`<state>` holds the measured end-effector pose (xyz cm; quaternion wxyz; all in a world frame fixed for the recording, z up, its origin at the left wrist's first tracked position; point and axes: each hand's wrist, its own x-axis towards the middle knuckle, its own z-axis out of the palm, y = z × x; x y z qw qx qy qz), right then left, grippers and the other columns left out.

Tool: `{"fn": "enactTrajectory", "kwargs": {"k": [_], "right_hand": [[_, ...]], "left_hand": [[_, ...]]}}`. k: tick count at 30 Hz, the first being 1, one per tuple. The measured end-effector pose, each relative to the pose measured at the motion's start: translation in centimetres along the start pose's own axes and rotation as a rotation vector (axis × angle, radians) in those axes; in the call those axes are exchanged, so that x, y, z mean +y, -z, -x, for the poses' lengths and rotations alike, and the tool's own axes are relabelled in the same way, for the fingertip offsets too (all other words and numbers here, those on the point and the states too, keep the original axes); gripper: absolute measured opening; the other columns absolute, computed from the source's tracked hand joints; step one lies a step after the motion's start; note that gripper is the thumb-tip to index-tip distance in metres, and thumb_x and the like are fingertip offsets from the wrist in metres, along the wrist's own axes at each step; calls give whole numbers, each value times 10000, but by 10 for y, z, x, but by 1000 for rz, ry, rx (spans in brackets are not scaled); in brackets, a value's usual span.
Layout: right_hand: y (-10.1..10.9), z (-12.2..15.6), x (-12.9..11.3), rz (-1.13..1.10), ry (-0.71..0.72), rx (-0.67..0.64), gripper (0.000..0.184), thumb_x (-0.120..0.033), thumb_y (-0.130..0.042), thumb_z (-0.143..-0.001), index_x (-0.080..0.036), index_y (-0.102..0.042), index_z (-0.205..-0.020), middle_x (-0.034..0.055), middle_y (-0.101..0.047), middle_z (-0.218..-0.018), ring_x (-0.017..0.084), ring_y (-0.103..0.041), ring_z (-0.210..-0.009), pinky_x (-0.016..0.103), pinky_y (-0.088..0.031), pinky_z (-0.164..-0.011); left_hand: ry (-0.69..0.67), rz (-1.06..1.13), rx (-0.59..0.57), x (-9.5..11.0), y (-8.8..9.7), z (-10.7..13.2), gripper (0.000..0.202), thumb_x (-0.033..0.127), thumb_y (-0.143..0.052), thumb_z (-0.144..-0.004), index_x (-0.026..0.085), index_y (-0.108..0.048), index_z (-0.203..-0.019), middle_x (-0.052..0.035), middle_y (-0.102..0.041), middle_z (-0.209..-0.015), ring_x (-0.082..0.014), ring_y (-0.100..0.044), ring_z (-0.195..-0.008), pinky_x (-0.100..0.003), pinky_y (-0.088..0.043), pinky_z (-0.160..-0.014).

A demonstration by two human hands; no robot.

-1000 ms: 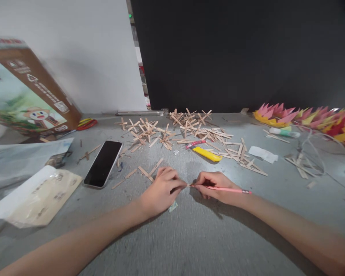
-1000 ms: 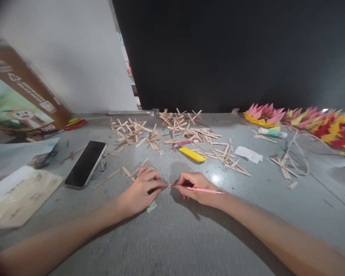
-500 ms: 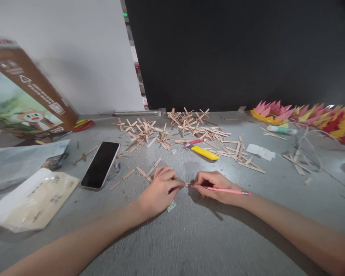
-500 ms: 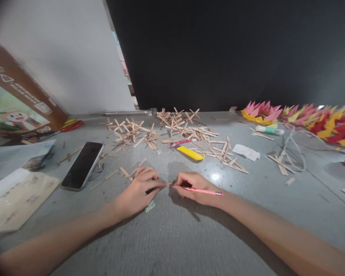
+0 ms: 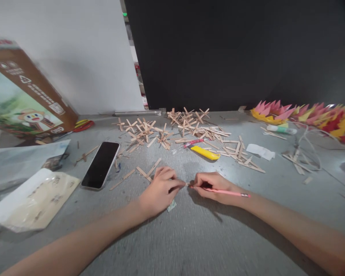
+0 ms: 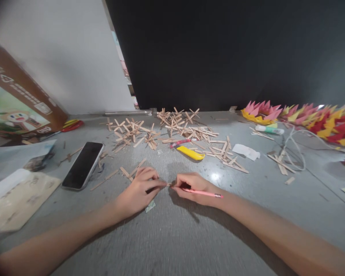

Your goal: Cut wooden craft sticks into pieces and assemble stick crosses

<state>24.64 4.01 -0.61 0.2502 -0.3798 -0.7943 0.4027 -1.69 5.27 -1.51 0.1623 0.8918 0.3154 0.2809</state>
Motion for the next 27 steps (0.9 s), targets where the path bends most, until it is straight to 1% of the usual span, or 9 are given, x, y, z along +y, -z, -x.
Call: {"fn": "enactTrajectory", "kwargs": {"k": [5,10,13,15,19,21,25,27], "right_hand": [[-2,1,3,-2,-66,34,263,-434,-620,-1006,-212,-623,-864,-7,-669,-725,118,-544,-608,229,-406,-564],[-1,-3,3,15,20,0,253,-375,-627,-996,-200,-595,-816,17,-694,-796,119,-550,-660,239,-425,-616],[-1,-3,1,13,29,-7,252,-372,-629,-997,-198,-597,-818,17,-696,-802,120,-552,-667,245,-421,-627],[-1,-1,1,-6,0,13,249,-395,-629,-1001,-203,-610,-844,10,-693,-791,119,-548,-651,240,-414,-608],[-2,1,1,-75,-97,36,256,-424,-628,-1004,-212,-609,-863,-15,-669,-702,119,-551,-598,229,-405,-560],[-1,0,1,-72,-85,31,257,-415,-630,-1003,-208,-606,-851,-14,-667,-704,116,-549,-602,229,-408,-568],[0,-2,0,-32,-7,-5,250,-371,-656,-981,-194,-600,-814,-1,-670,-772,109,-528,-649,235,-403,-600],[0,-1,0,-78,-22,-6,251,-381,-663,-980,-193,-605,-825,-3,-660,-757,109,-534,-642,235,-404,-587]], "left_hand": [[-10,-3,-3,0,1,-1,194,154,-659,-998,253,-815,-1058,-20,-623,-862,-199,-585,-935,-394,-402,-944],[-15,2,-1,1,3,-2,194,153,-655,-1002,252,-812,-1059,-20,-630,-863,-198,-586,-936,-393,-405,-945],[-12,2,3,2,3,-2,190,166,-652,-1006,258,-812,-1052,-15,-621,-841,-198,-589,-929,-392,-410,-938],[-8,3,3,2,3,-2,193,169,-648,-1007,263,-812,-1051,-16,-620,-842,-200,-591,-934,-391,-415,-940],[-5,-5,1,1,2,-1,203,175,-636,-1017,267,-812,-1059,-20,-622,-850,-203,-589,-944,-400,-417,-948],[-9,-9,2,1,2,-1,202,184,-632,-1022,266,-812,-1065,-24,-626,-860,-204,-585,-945,-404,-418,-947],[-9,-9,-6,1,2,-1,205,180,-632,-1021,270,-810,-1072,-24,-629,-872,-202,-586,-944,-411,-421,-946],[-6,-12,-7,0,2,-1,208,179,-631,-1021,270,-811,-1071,-27,-626,-873,-206,-591,-953,-412,-427,-945]]}}
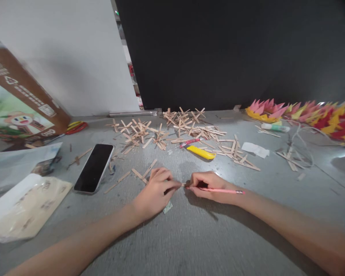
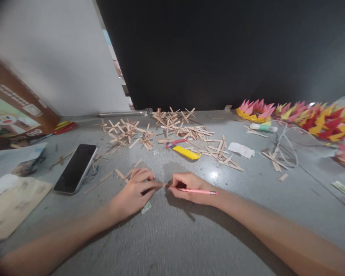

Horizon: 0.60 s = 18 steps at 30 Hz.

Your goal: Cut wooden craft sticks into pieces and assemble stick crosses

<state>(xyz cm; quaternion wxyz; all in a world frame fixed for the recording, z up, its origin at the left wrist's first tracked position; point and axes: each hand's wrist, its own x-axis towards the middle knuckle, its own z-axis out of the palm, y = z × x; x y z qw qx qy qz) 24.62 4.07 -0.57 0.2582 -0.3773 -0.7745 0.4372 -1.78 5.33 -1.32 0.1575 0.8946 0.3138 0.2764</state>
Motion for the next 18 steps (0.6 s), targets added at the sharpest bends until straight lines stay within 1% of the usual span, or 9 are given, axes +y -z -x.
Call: {"fn": "enactTrajectory", "kwargs": {"k": [2,5,8,11,12,14,17,18], "right_hand": [[0,3,1,-113,-37,33,264,-415,-660,-990,-199,-599,-850,-7,-651,-733,113,-558,-617,237,-417,-563],[2,4,1,-300,-77,174,295,-450,-656,-997,-212,-565,-849,-3,-658,-753,116,-593,-580,250,-451,-543],[6,2,-2,-381,-82,313,288,-440,-674,-991,-214,-570,-846,-4,-660,-773,114,-597,-560,266,-479,-550],[9,0,-1,-441,-76,373,281,-430,-674,-996,-215,-570,-850,-11,-663,-752,108,-583,-532,264,-466,-531],[9,1,0,-460,-82,386,282,-429,-671,-1000,-215,-567,-848,-12,-666,-745,107,-578,-523,260,-452,-518],[10,2,4,-487,-105,398,284,-428,-672,-1002,-216,-563,-846,-12,-671,-733,107,-574,-510,256,-423,-494],[10,6,8,-510,-131,404,285,-431,-680,-998,-219,-562,-848,-14,-671,-719,109,-570,-499,257,-398,-482],[10,7,8,-512,-138,406,286,-433,-681,-998,-219,-561,-849,-14,-672,-719,109,-571,-497,257,-392,-480]], "left_hand": [[-1,-3,3,0,0,0,207,182,-629,-1021,269,-812,-1063,-29,-626,-868,-207,-595,-949,-409,-434,-938],[6,-7,-4,1,0,0,199,175,-622,-1022,253,-801,-1058,-30,-650,-880,-210,-607,-955,-410,-432,-941],[39,1,-18,3,2,-2,166,183,-619,-1027,229,-769,-1080,-36,-695,-941,-220,-621,-989,-414,-423,-946],[60,25,-1,4,5,-3,124,212,-631,-1026,226,-737,-1088,-38,-722,-1000,-227,-631,-1014,-410,-424,-940],[64,35,19,4,5,-3,125,218,-617,-1034,231,-729,-1089,-37,-727,-1011,-225,-636,-1018,-406,-425,-937],[95,61,109,3,7,-2,165,221,-551,-1067,240,-710,-1108,-30,-727,-994,-212,-648,-995,-396,-429,-926],[231,97,280,0,8,-1,215,240,-470,-1099,248,-683,-1127,-4,-708,-907,-184,-653,-904,-372,-442,-892],[286,108,316,-1,9,0,217,256,-462,-1102,249,-678,-1123,3,-703,-886,-180,-652,-880,-369,-447,-886]]}}
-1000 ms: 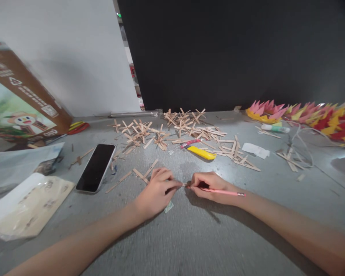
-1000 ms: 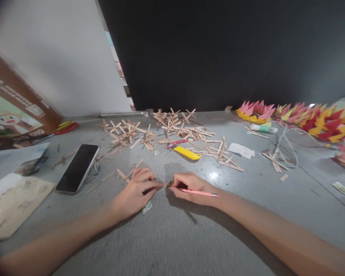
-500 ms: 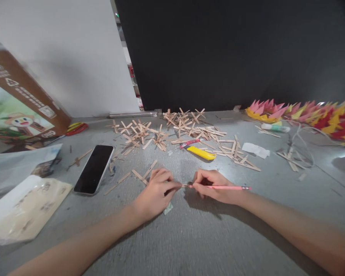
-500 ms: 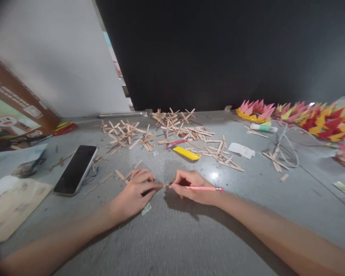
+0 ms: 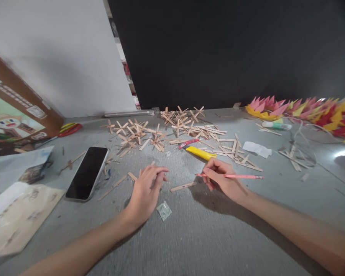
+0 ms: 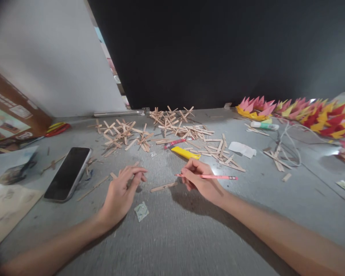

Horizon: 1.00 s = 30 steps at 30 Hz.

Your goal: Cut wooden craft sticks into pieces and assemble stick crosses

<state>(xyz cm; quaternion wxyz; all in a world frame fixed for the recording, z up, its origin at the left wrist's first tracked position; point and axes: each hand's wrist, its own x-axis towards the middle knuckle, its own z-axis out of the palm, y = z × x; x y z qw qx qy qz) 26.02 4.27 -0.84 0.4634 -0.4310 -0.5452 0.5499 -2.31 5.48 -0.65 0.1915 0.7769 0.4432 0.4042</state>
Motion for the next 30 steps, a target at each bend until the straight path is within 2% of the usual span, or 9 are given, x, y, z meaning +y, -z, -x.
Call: {"fn": "enactTrajectory", "kwargs": {"k": [3,6,10,12,15,17,24,30], "right_hand": [[1,3,-2,5,-16,11,301,-442,-682,-996,-218,-553,-842,-19,-663,-699,107,-569,-485,252,-369,-469],[0,6,-5,10,-40,-1,303,-443,-673,-1000,-216,-545,-845,-18,-664,-714,103,-573,-493,250,-375,-480],[-6,5,-8,20,-81,-48,284,-422,-653,-1007,-216,-543,-847,-14,-668,-742,101,-577,-521,247,-400,-508],[-11,1,-9,3,-73,-16,263,-394,-648,-1000,-218,-540,-838,-19,-664,-731,100,-566,-514,248,-400,-514],[-19,-5,-7,-12,-22,24,242,-355,-665,-958,-219,-542,-801,-30,-644,-691,104,-547,-492,247,-382,-492],[-22,-8,-4,7,2,30,240,-362,-657,-947,-219,-540,-794,-33,-640,-678,104,-541,-478,243,-371,-478],[-20,-15,3,118,108,19,228,-398,-626,-909,-225,-533,-794,-26,-658,-666,104,-524,-449,236,-334,-438],[-24,-20,2,162,158,43,195,-350,-617,-864,-225,-523,-748,-34,-624,-614,97,-511,-436,230,-347,-438]], "left_hand": [[135,24,24,-2,0,0,238,312,-443,-1103,248,-672,-1115,-6,-710,-891,-187,-657,-862,-362,-469,-855],[202,34,19,-4,-2,-2,260,332,-423,-1098,239,-665,-1114,-28,-719,-916,-199,-671,-871,-354,-493,-823],[124,-56,-36,-9,-3,-9,235,300,-423,-1078,239,-649,-1099,-47,-717,-996,-230,-660,-969,-382,-509,-885],[53,-176,-68,-10,-5,-12,216,289,-457,-1049,234,-647,-1136,-78,-713,-1133,-285,-610,-1132,-451,-480,-1000],[63,-328,-28,-12,-11,-14,268,261,-439,-1032,197,-623,-1216,-129,-659,-1337,-349,-521,-1289,-547,-413,-1097],[51,-383,-10,-12,-15,-12,290,255,-443,-1020,169,-613,-1239,-157,-651,-1353,-367,-504,-1310,-566,-407,-1099],[-94,-511,35,-13,-17,-5,297,270,-489,-1003,183,-635,-1247,-156,-659,-1345,-356,-502,-1322,-513,-397,-1090],[-16,-519,7,-10,-7,5,264,226,-483,-990,159,-673,-1160,-172,-706,-1245,-359,-524,-1273,-505,-398,-1064]]}}
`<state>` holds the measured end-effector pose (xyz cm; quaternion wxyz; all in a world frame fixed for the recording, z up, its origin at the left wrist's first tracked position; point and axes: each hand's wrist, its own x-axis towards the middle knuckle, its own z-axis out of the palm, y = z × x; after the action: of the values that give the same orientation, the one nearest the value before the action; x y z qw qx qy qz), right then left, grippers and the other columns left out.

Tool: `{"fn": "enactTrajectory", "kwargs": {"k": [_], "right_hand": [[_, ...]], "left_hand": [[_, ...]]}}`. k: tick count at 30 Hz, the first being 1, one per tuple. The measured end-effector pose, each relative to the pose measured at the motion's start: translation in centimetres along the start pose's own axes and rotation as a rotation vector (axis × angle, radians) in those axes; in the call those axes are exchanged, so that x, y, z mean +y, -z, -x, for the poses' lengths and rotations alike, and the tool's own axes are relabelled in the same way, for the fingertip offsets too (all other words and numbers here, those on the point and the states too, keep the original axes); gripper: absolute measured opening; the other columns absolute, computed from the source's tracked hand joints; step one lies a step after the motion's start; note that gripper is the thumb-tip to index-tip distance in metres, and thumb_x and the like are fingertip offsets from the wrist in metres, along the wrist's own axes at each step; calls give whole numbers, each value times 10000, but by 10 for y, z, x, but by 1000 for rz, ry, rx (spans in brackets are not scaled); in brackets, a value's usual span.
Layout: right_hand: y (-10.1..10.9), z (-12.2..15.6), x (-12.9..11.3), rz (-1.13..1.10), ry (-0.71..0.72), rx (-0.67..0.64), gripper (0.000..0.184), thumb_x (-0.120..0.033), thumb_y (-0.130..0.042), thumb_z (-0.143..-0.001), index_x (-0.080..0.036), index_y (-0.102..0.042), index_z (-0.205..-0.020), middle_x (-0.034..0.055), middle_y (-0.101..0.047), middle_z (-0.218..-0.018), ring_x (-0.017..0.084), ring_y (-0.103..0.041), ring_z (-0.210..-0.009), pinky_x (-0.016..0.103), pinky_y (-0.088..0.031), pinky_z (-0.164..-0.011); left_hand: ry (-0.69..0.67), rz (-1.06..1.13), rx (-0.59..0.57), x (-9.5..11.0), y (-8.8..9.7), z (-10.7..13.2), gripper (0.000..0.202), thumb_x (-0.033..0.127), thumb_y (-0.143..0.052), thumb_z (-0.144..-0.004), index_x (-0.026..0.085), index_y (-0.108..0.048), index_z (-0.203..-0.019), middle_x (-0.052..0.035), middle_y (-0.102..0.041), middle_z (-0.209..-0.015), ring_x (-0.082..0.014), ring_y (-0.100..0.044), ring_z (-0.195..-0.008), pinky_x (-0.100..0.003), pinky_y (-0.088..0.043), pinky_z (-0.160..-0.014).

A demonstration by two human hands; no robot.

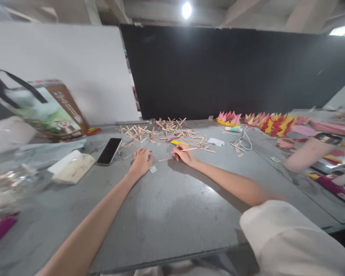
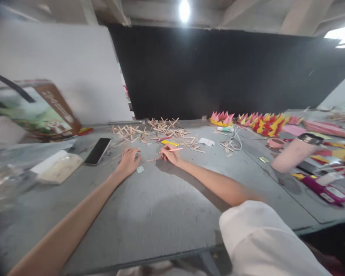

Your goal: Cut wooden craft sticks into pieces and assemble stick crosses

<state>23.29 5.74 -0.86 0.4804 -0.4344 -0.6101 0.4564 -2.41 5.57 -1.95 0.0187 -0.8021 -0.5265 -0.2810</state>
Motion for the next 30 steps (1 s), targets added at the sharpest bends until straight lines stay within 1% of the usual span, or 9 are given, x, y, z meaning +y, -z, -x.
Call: {"fn": "enactTrajectory", "kwargs": {"k": [3,5,10,15,19,23,27,30], "right_hand": [[-3,1,-5,34,42,15,196,-344,-600,-864,-229,-506,-736,-40,-604,-577,101,-509,-429,223,-329,-421],[-5,1,-6,69,74,3,199,-354,-606,-865,-233,-509,-741,-41,-606,-565,108,-507,-423,223,-343,-420],[-5,2,-1,157,136,-4,232,-425,-581,-929,-239,-530,-801,-45,-601,-576,112,-493,-408,233,-360,-436],[-3,0,7,237,175,2,251,-451,-550,-970,-227,-565,-858,-39,-604,-598,124,-495,-423,250,-364,-459],[-1,0,10,342,254,20,226,-418,-569,-965,-218,-596,-864,-15,-637,-673,144,-553,-537,263,-421,-562],[0,2,9,468,357,3,167,-352,-574,-957,-203,-650,-968,40,-709,-849,186,-626,-716,289,-474,-687],[2,5,8,599,464,-73,194,-292,-561,-972,-177,-667,-1087,101,-735,-1039,212,-662,-864,329,-503,-834],[6,9,8,698,534,-157,227,-245,-560,-986,-169,-669,-1170,129,-727,-1140,235,-666,-1010,358,-496,-942]], "left_hand": [[-16,-29,-7,3,7,2,237,187,-498,-977,167,-693,-1109,-165,-725,-1204,-340,-566,-1219,-482,-416,-1030],[-46,-35,-11,5,9,2,228,179,-513,-975,178,-704,-1099,-152,-735,-1192,-332,-568,-1216,-481,-406,-1035],[-165,-3,-63,8,7,4,224,214,-522,-1017,192,-732,-1090,-114,-749,-1169,-290,-566,-1226,-453,-362,-1079],[-189,12,-103,6,6,5,243,226,-505,-1040,182,-737,-1099,-114,-747,-1166,-280,-545,-1242,-451,-327,-1104],[-186,11,-105,6,6,4,259,226,-488,-1044,178,-739,-1092,-115,-748,-1171,-285,-535,-1240,-457,-332,-1095],[-204,20,-113,8,7,5,266,224,-495,-1037,176,-750,-1095,-126,-754,-1167,-300,-538,-1243,-470,-333,-1087],[-256,48,-137,12,9,6,280,260,-505,-1049,177,-760,-1128,-127,-743,-1196,-307,-526,-1255,-471,-328,-1093],[-313,71,-176,13,8,6,271,296,-531,-1055,218,-773,-1148,-100,-746,-1180,-290,-533,-1242,-454,-332,-1095]]}}
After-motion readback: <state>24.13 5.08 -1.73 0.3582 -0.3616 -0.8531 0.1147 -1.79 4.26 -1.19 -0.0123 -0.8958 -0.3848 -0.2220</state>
